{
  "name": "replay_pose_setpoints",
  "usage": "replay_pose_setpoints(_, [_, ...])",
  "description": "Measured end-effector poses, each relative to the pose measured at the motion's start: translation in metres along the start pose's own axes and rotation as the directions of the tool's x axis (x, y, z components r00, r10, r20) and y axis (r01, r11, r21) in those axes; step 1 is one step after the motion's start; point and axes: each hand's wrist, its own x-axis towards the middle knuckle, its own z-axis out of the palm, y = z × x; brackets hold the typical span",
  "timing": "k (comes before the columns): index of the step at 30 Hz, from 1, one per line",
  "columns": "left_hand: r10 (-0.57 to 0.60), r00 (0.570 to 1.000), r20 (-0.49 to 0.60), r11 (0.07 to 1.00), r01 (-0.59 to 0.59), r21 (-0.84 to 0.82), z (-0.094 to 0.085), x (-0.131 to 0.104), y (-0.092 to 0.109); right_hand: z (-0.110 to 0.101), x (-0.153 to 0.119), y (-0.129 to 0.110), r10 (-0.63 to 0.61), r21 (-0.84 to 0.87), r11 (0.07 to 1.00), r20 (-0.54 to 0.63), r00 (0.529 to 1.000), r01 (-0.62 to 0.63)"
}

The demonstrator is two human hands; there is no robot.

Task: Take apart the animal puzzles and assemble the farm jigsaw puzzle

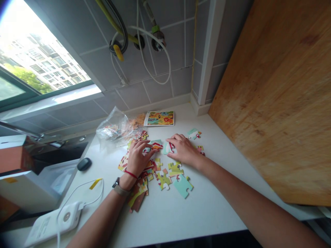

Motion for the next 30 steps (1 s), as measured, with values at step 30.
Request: replay_pose_setpoints(30, [0.099,0.993,0.060,0.995,-0.100,0.027,0.006,-0.003,-0.002,0.004,0.005,0.004,0.382,0.657,0.696,0.004,0.924,-0.290])
